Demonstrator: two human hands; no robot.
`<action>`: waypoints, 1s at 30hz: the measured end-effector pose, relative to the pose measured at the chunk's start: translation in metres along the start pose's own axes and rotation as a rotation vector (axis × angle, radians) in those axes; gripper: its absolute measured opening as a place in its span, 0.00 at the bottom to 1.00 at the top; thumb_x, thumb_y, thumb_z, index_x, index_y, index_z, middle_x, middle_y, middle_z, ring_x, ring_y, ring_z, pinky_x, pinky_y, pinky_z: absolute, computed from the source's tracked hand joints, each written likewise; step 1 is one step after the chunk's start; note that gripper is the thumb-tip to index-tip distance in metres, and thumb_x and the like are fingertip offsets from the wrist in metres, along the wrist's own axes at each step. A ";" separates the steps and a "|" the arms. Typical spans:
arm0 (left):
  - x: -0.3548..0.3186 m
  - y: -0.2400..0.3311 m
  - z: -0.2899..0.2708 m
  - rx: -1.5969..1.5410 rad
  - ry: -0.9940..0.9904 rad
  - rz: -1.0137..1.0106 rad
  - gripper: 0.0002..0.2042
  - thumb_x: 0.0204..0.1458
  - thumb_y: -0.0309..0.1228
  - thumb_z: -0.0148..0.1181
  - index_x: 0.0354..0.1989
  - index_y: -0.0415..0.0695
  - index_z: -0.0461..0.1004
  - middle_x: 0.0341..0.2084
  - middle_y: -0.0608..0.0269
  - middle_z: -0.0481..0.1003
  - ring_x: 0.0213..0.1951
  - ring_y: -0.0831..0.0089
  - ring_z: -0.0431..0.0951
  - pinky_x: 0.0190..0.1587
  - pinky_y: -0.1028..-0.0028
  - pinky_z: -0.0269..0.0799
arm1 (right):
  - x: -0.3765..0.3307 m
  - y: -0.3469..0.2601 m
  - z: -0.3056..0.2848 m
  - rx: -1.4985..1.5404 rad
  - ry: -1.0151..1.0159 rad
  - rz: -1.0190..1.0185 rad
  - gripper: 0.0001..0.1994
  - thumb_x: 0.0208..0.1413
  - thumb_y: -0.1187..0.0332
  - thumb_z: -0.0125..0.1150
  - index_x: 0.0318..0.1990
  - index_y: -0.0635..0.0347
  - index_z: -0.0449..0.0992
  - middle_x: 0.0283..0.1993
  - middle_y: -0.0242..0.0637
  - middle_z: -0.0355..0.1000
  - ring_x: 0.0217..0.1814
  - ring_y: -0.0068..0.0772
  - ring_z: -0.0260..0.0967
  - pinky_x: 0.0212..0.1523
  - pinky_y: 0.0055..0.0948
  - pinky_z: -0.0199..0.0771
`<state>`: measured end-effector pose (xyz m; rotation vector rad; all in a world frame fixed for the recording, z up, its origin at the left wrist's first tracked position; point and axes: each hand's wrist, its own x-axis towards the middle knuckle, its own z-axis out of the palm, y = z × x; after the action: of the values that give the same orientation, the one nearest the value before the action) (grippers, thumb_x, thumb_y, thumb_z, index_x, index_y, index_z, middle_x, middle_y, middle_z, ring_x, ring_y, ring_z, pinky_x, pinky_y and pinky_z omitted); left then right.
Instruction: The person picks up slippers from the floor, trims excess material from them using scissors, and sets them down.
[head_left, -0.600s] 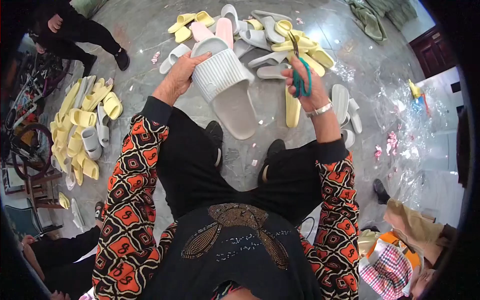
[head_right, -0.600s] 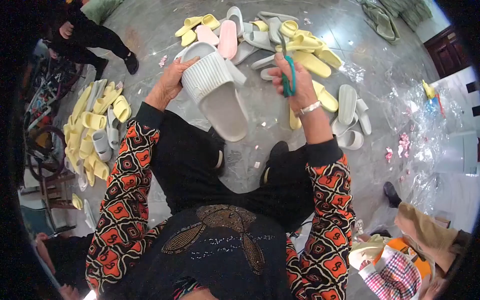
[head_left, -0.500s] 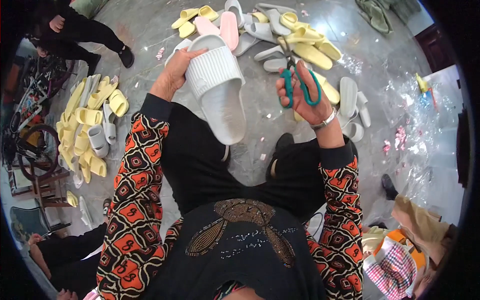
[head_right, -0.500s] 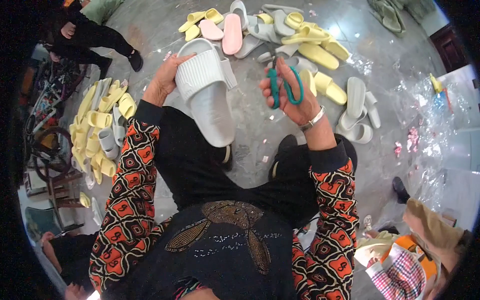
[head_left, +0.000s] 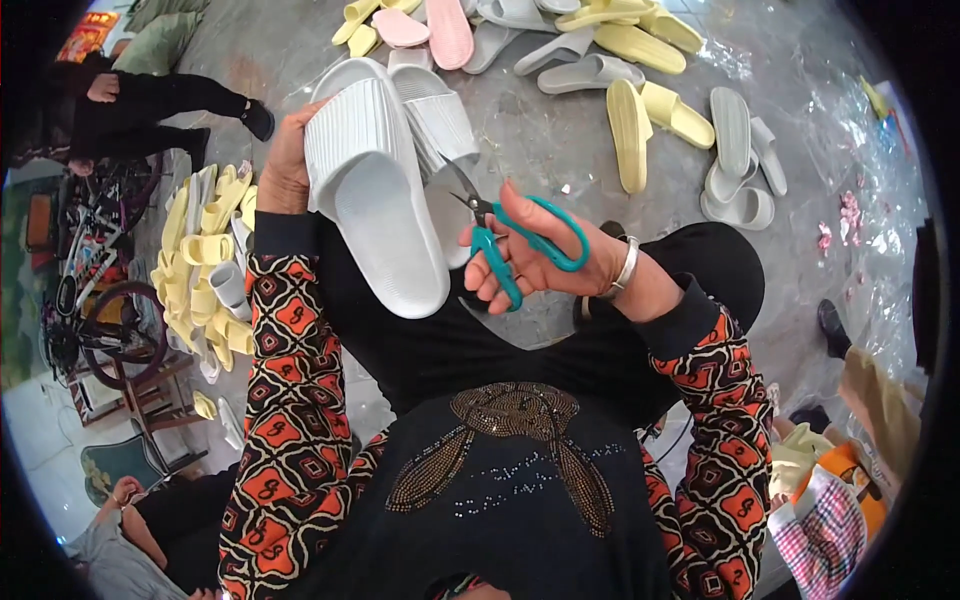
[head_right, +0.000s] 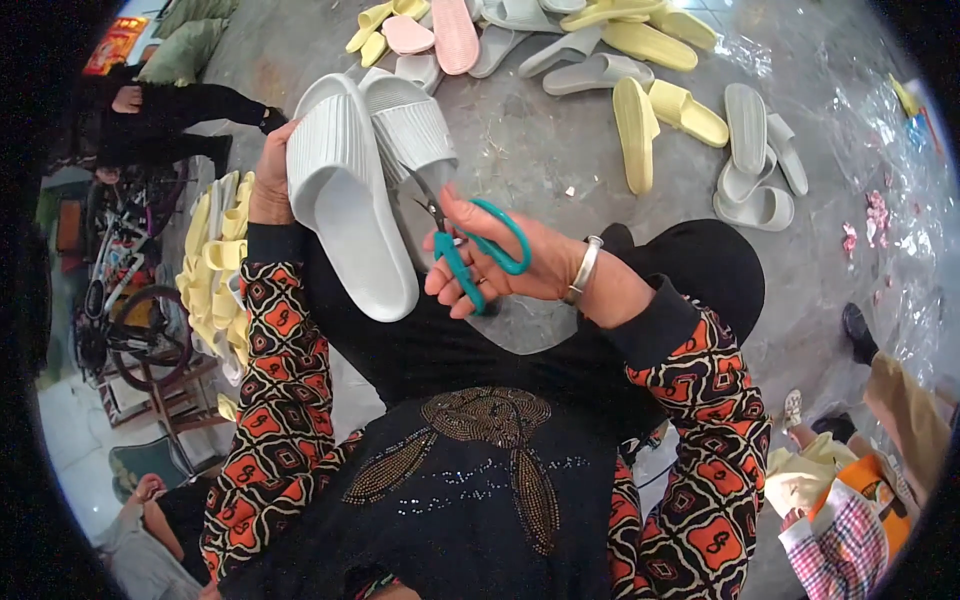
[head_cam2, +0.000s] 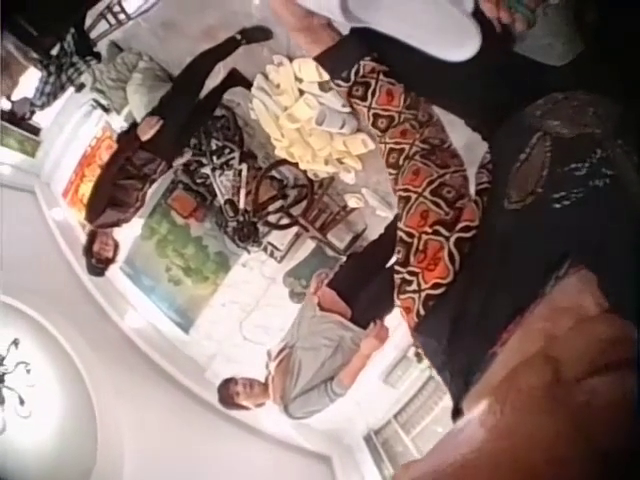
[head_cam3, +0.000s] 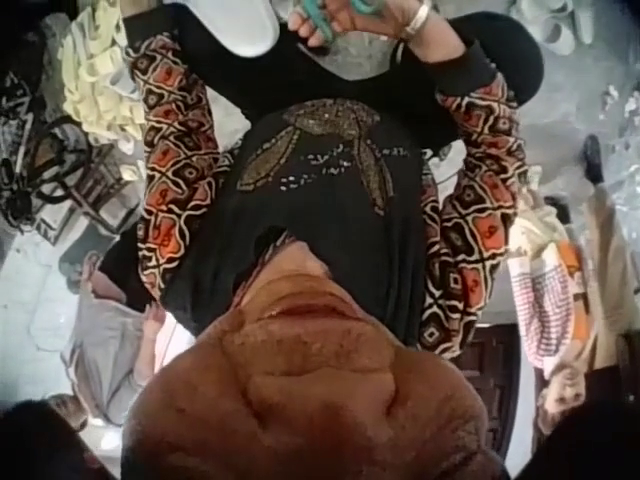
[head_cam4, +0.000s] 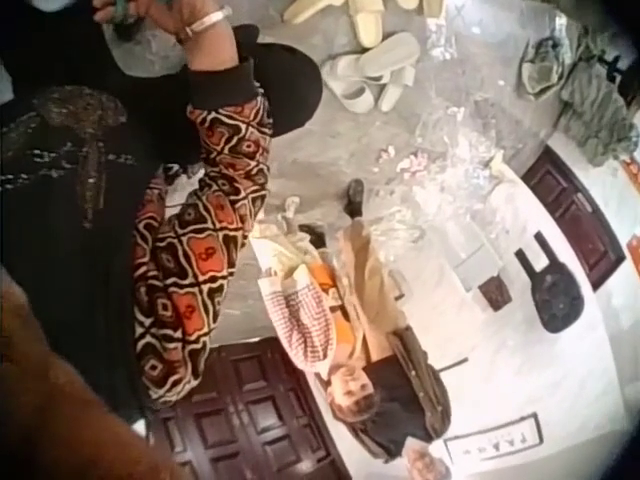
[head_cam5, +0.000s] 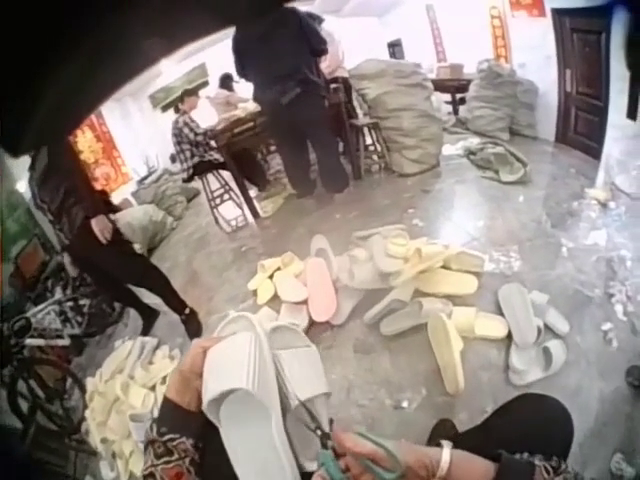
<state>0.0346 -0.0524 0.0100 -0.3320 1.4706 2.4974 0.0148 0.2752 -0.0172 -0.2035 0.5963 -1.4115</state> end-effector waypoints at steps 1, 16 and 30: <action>0.001 0.001 0.003 -0.001 -0.019 0.007 0.17 0.53 0.28 0.40 0.48 0.30 0.64 0.39 0.52 0.72 0.36 0.69 0.76 0.41 0.75 0.72 | 0.001 0.000 0.001 -0.008 0.008 0.005 0.34 0.52 0.37 0.34 0.47 0.62 0.62 0.37 0.43 0.69 0.37 0.34 0.70 0.40 0.34 0.72; 0.003 0.003 0.001 -0.097 -0.034 -0.008 0.17 0.53 0.29 0.39 0.45 0.31 0.66 0.37 0.51 0.73 0.35 0.66 0.76 0.40 0.71 0.73 | -0.007 -0.007 -0.004 -0.085 0.034 0.060 0.35 0.50 0.36 0.36 0.43 0.65 0.63 0.31 0.44 0.70 0.29 0.32 0.71 0.29 0.29 0.74; -0.002 0.008 0.002 -0.033 -0.126 0.035 0.17 0.54 0.28 0.39 0.50 0.31 0.63 0.40 0.51 0.72 0.38 0.69 0.76 0.41 0.73 0.73 | -0.008 -0.013 0.002 -0.149 0.022 0.069 0.37 0.52 0.36 0.31 0.46 0.66 0.64 0.29 0.42 0.70 0.27 0.29 0.70 0.27 0.26 0.74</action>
<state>0.0341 -0.0546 0.0177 -0.1524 1.3992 2.5213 0.0046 0.2800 -0.0072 -0.2837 0.7204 -1.3053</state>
